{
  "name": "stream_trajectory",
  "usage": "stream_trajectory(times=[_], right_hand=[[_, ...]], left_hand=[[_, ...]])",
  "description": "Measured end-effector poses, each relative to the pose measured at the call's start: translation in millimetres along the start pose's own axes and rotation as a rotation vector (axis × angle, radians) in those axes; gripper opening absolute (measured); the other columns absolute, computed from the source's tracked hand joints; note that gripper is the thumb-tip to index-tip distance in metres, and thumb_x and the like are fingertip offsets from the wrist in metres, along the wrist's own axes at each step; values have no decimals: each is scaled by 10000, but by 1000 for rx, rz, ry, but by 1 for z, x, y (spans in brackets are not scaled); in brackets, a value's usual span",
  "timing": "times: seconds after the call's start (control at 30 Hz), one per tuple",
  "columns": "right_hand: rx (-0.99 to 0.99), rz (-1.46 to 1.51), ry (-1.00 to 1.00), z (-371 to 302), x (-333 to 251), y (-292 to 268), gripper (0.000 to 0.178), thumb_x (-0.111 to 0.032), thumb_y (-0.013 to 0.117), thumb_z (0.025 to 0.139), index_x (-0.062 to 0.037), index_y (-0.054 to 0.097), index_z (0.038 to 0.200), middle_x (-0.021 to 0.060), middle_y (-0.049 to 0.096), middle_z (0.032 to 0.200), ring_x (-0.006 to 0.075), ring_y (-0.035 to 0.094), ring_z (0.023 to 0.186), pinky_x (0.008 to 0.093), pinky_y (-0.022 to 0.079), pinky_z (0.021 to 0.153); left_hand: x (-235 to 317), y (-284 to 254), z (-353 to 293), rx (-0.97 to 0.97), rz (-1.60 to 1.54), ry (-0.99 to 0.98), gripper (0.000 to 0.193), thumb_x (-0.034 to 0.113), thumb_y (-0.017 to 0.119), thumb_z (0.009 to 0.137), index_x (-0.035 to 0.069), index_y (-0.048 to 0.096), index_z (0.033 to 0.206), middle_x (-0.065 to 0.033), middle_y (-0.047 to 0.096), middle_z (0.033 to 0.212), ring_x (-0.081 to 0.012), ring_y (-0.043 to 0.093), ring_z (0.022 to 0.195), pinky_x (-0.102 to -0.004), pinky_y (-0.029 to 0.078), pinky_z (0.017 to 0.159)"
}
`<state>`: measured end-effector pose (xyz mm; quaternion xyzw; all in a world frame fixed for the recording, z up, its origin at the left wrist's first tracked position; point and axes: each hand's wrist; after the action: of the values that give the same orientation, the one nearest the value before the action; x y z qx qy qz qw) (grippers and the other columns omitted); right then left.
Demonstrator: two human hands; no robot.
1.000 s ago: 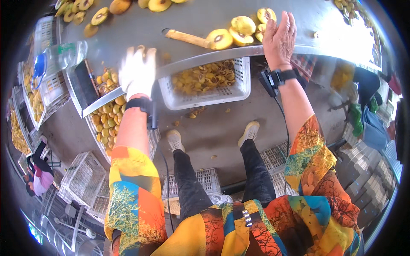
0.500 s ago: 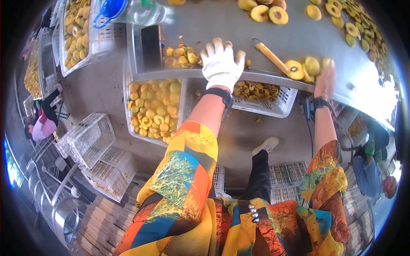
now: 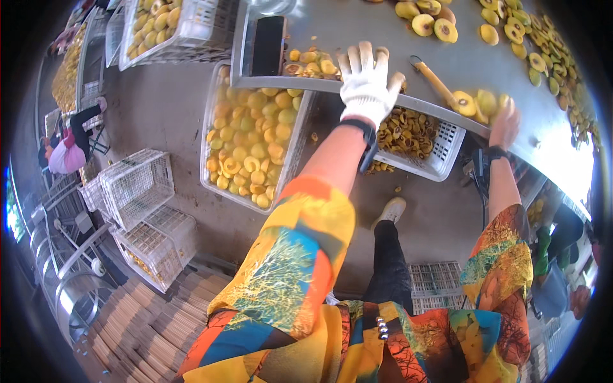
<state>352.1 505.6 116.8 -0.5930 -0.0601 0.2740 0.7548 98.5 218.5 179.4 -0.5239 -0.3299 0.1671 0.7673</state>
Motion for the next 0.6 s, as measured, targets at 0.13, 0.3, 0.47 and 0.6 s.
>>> stream_trajectory(times=[0.13, 0.3, 0.47, 0.6], right_hand=[[52, -20, -436, -68, -31, -55, 390, -139, 501, 899, 62, 430, 1225, 243, 464, 1272, 386, 439, 1178, 455, 338, 1004], [-727, -204, -545, -236, 20, -177, 263, -84, 451, 863, 12, 496, 1104, 193, 529, 1097, 337, 508, 1022, 405, 405, 892], [-1962, -777, -120, -413, 141, -352, 293, -229, 467, 851, -93, 597, 1076, 151, 621, 1055, 319, 618, 959, 486, 502, 777], [-1989, -823, 116, -455, 161, -454, 294, -230, 467, 852, -92, 600, 1073, 151, 622, 1055, 319, 618, 961, 484, 502, 780]], left_hand=[[-36, -89, -97, -1, -141, 177, 199, 277, 601, 819, 142, 621, 964, -90, 560, 1036, -323, 527, 963, -442, 426, 849], [-141, -242, -326, -1083, 211, -479, 536, 529, 407, 858, 71, 674, 782, -159, 661, 789, -329, 636, 767, -448, 491, 705], [-165, -447, -531, -1926, 386, -613, 416, 486, 525, 802, 131, 715, 907, -75, 686, 929, -260, 655, 868, -405, 514, 761], [-126, -510, -630, -2008, 173, -862, 386, 452, 539, 796, 127, 714, 907, -86, 684, 932, -268, 653, 879, -409, 512, 761]])
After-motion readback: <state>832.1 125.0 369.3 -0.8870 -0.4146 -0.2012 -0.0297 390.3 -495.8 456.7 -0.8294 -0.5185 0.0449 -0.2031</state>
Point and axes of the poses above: each hand's wrist, its own z-axis towards the middle knuckle, its own y-axis out of the palm, x = y × z
